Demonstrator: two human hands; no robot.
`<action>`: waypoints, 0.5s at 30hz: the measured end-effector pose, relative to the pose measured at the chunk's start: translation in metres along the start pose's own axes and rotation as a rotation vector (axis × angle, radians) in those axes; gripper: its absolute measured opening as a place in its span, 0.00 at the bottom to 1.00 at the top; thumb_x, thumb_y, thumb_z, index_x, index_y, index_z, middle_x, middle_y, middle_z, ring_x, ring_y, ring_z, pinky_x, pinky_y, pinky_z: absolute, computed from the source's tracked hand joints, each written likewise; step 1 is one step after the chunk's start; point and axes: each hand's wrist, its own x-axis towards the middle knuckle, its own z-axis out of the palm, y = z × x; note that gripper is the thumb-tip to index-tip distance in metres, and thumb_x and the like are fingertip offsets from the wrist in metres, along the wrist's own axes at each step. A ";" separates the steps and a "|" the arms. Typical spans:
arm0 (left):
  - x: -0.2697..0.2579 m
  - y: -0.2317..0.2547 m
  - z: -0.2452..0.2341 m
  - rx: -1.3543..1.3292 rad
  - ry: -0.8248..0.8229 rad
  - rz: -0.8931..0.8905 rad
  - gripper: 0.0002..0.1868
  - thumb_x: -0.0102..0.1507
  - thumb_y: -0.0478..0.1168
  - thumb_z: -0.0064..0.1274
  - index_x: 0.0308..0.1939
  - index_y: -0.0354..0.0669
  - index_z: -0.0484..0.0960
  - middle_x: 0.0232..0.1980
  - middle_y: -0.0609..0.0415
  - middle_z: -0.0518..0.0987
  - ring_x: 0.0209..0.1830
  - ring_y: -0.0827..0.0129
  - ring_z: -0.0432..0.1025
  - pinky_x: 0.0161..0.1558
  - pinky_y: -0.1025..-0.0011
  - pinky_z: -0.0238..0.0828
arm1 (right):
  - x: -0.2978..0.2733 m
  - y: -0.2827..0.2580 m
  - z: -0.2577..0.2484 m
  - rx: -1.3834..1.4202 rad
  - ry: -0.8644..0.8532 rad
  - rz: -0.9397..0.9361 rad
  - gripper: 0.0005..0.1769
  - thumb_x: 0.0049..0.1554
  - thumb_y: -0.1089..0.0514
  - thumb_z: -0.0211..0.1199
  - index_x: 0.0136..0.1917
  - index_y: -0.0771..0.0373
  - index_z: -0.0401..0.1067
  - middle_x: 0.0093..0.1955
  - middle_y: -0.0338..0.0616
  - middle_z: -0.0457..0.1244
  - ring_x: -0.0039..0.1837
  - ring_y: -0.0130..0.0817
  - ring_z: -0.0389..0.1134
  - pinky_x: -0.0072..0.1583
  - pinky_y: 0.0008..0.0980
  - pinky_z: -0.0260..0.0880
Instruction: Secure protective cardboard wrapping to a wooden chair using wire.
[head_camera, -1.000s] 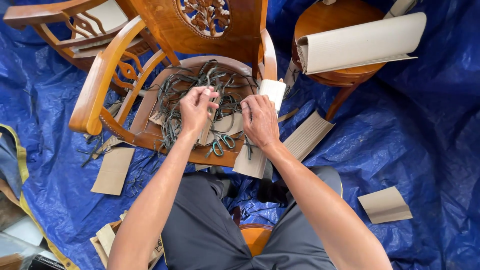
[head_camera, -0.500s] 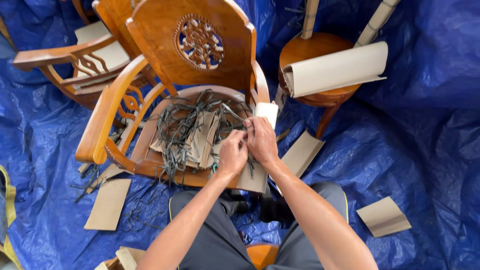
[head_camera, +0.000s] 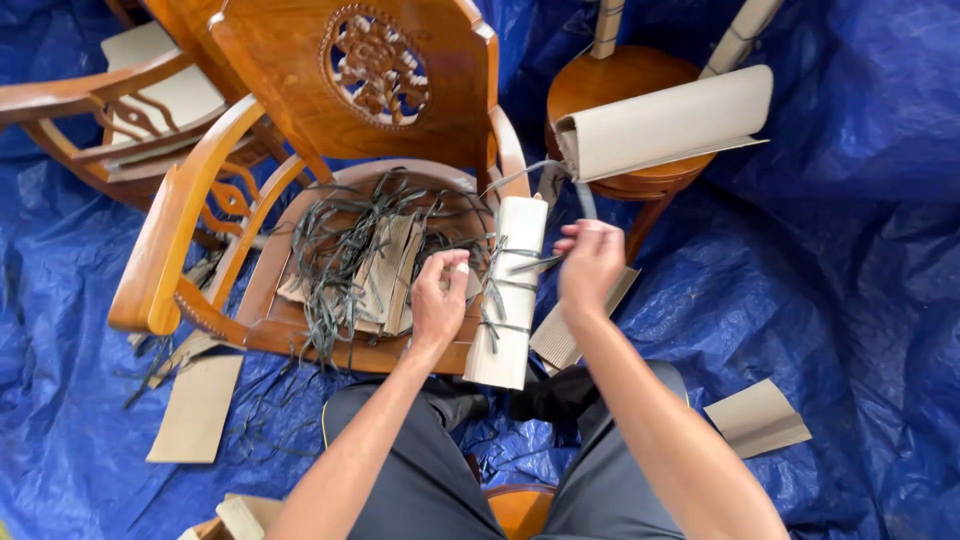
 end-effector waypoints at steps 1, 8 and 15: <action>0.003 -0.014 -0.002 0.015 0.001 0.014 0.11 0.68 0.39 0.52 0.52 0.40 0.83 0.47 0.53 0.82 0.38 0.69 0.76 0.41 0.70 0.74 | 0.014 0.013 -0.016 0.118 0.112 0.190 0.07 0.66 0.57 0.53 0.48 0.60 0.68 0.40 0.39 0.67 0.36 0.29 0.64 0.43 0.33 0.67; 0.052 -0.084 0.043 -0.060 -0.261 -0.235 0.14 0.68 0.39 0.50 0.56 0.40 0.83 0.49 0.52 0.86 0.43 0.73 0.77 0.46 0.69 0.75 | 0.038 0.077 -0.061 -0.901 -0.427 0.333 0.11 0.59 0.55 0.60 0.48 0.61 0.80 0.41 0.46 0.73 0.44 0.28 0.74 0.52 0.31 0.74; 0.074 -0.115 0.088 -0.176 -0.543 -0.227 0.27 0.61 0.34 0.59 0.65 0.40 0.74 0.53 0.54 0.82 0.44 0.74 0.75 0.46 0.70 0.74 | 0.052 0.046 -0.002 -0.782 -0.783 0.345 0.17 0.60 0.54 0.61 0.58 0.64 0.78 0.47 0.45 0.73 0.50 0.32 0.73 0.53 0.36 0.71</action>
